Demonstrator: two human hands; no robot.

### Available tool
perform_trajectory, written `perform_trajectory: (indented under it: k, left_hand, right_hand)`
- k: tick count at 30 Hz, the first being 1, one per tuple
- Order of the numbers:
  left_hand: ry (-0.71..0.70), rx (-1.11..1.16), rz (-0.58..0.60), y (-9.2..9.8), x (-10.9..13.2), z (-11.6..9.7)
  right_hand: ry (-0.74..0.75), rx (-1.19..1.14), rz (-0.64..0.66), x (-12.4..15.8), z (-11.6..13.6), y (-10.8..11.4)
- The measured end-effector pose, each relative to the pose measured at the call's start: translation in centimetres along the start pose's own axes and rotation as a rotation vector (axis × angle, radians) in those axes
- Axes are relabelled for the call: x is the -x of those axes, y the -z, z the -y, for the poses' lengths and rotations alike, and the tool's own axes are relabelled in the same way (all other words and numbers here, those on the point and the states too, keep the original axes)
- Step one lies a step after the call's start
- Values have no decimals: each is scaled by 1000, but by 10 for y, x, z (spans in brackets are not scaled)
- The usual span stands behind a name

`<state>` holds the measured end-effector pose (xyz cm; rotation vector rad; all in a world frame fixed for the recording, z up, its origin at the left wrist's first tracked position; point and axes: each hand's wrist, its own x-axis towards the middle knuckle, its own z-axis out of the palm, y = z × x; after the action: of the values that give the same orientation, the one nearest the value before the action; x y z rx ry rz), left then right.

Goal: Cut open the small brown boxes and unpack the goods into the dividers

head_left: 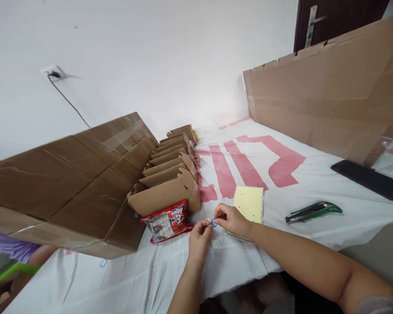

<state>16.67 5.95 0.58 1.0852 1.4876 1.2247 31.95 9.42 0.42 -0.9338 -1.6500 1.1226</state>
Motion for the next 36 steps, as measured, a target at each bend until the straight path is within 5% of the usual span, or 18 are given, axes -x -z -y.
perform_trajectory:
  k: [9, 22, 36]
  left_hand:
    - [103, 165, -14, -5, 7, 3]
    - [51, 156, -5, -4, 16, 1]
    - [51, 153, -10, -5, 13, 5]
  right_hand:
    - [244, 193, -48, 8, 5, -1]
    - [-58, 80, 34, 9, 9, -5]
    - [-25, 142, 17, 7, 5, -4]
